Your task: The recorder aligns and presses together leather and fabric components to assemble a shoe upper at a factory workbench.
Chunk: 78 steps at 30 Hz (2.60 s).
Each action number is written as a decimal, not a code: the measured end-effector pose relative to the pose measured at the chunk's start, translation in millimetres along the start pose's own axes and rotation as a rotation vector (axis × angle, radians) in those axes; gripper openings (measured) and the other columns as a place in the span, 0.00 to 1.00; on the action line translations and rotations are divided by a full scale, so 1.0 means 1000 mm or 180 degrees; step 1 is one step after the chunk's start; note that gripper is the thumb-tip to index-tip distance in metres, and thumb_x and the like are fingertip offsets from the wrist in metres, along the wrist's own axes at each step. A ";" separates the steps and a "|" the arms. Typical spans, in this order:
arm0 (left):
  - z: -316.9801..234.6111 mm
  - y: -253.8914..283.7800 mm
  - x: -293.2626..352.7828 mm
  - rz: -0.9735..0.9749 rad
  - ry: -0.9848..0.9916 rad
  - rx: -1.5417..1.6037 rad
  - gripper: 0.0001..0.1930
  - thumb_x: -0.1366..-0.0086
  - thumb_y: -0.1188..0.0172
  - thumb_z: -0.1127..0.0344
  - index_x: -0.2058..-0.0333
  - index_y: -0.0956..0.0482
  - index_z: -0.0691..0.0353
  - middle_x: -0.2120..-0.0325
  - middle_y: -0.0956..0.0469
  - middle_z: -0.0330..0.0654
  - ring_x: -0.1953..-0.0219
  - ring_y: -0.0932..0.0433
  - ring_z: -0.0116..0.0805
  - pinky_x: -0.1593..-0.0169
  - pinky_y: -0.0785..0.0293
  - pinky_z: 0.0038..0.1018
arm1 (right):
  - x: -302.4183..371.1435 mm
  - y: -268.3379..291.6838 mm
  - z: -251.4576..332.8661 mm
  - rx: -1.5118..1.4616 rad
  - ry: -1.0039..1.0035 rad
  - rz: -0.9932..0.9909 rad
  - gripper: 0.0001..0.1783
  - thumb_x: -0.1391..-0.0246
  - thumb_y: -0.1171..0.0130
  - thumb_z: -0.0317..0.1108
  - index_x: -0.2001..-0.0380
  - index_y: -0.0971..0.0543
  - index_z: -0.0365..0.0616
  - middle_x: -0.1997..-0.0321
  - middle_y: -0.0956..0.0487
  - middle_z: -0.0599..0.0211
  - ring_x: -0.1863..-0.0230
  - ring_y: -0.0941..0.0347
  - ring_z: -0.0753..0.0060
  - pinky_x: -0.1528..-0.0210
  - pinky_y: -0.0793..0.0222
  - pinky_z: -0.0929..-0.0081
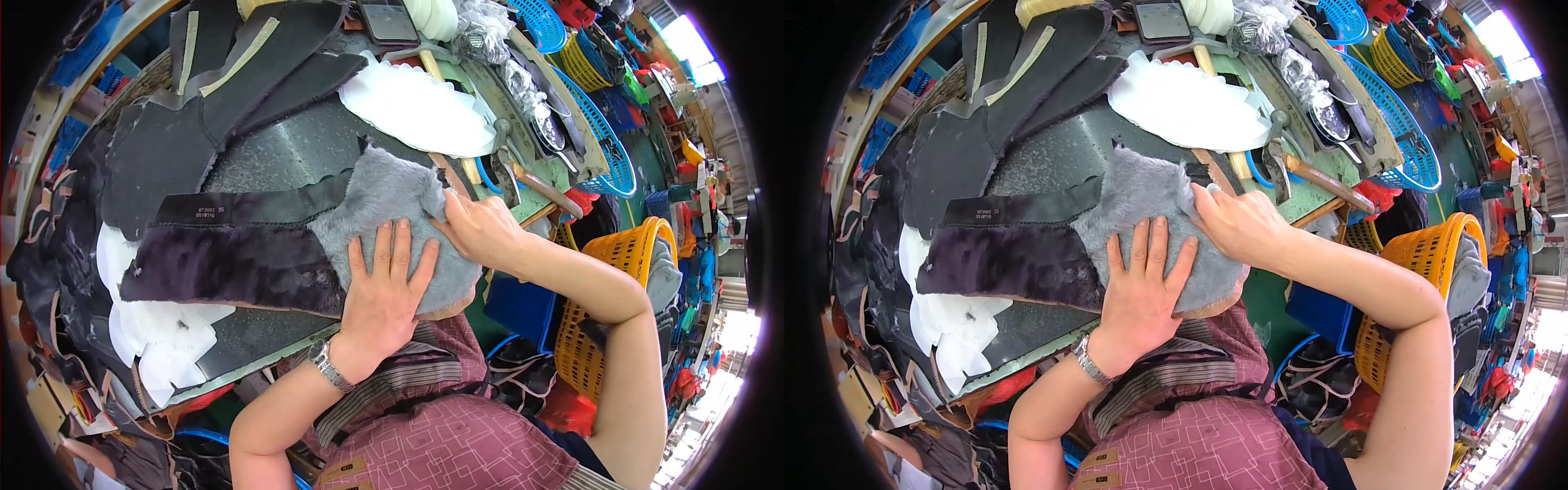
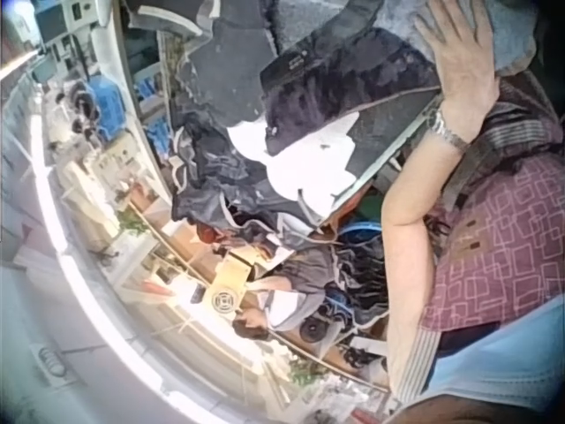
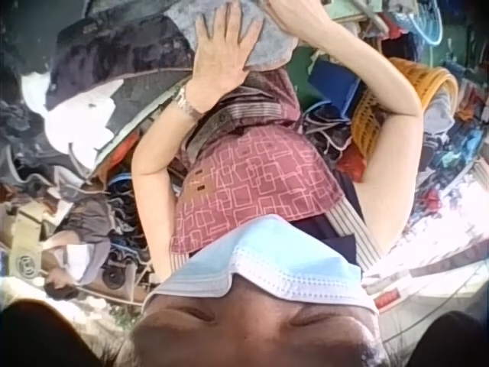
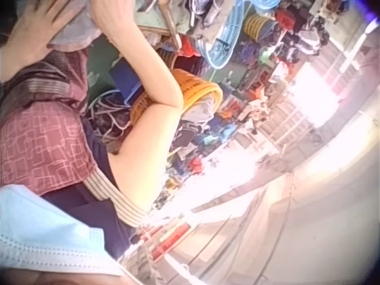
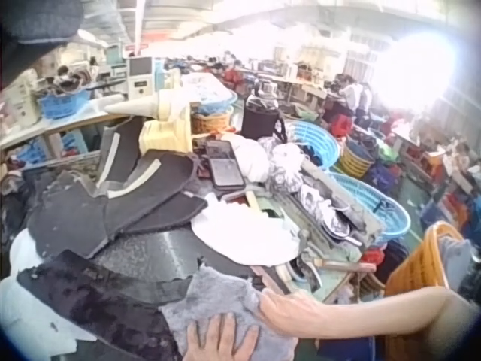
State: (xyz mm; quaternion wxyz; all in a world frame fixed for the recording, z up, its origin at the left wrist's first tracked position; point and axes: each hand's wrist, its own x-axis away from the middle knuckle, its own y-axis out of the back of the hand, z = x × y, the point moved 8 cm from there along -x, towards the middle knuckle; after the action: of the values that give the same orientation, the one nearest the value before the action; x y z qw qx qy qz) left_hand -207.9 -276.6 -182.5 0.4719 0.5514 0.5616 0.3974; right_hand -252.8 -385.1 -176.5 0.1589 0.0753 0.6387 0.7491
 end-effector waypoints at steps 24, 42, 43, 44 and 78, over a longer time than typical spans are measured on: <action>0.053 0.046 0.088 -0.0215 0.0203 0.3222 0.33 0.51 0.42 0.66 0.44 0.39 0.65 0.40 0.44 0.51 0.36 0.48 0.45 0.35 0.56 0.36 | -0.100 -0.058 0.052 -0.1428 -0.0993 0.2004 0.44 0.55 0.47 0.67 0.62 0.24 0.28 0.59 0.23 0.44 0.55 0.26 0.51 0.52 0.32 0.63; 0.014 -0.005 0.037 -0.1189 0.0854 -0.0249 0.42 0.48 0.44 0.40 0.48 0.37 0.75 0.49 0.36 0.68 0.48 0.33 0.62 0.44 0.39 0.49 | -0.101 -0.013 0.129 -0.0510 0.4285 -0.0786 0.21 0.49 0.46 0.53 0.81 0.34 0.46 0.90 0.38 0.76 0.92 0.36 0.75 0.90 0.41 0.75; 0.014 -0.005 0.033 -0.1165 0.0850 -0.0227 0.42 0.48 0.44 0.40 0.48 0.37 0.75 0.49 0.36 0.68 0.48 0.33 0.62 0.44 0.39 0.49 | -0.108 -0.019 0.128 -0.0632 0.4196 -0.0601 0.23 0.48 0.47 0.55 0.80 0.33 0.46 0.90 0.36 0.74 0.91 0.34 0.71 0.91 0.40 0.72; 0.012 -0.006 0.030 -0.1082 0.0823 -0.0339 0.42 0.48 0.43 0.39 0.47 0.37 0.74 0.50 0.36 0.69 0.48 0.33 0.62 0.46 0.37 0.49 | -0.111 -0.021 0.129 -0.0662 0.4194 -0.0604 0.23 0.48 0.47 0.55 0.80 0.33 0.46 0.90 0.36 0.74 0.91 0.34 0.71 0.91 0.40 0.72; 0.104 0.078 0.118 -0.0920 0.1444 -0.0461 0.32 0.51 0.36 0.56 0.48 0.34 0.64 0.47 0.37 0.62 0.57 0.28 0.51 0.59 0.27 0.35 | 0.016 0.020 0.119 -0.1252 0.0073 -0.1096 0.22 0.62 0.35 0.32 0.60 0.27 0.40 0.68 0.26 0.57 0.67 0.29 0.55 0.66 0.33 0.63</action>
State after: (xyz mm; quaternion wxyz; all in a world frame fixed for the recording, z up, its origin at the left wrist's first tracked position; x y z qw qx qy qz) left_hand -81.4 -160.7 -143.0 0.4240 0.3273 0.6958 0.4785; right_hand -233.1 -271.5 -138.3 0.2884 -0.0754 0.4858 0.8216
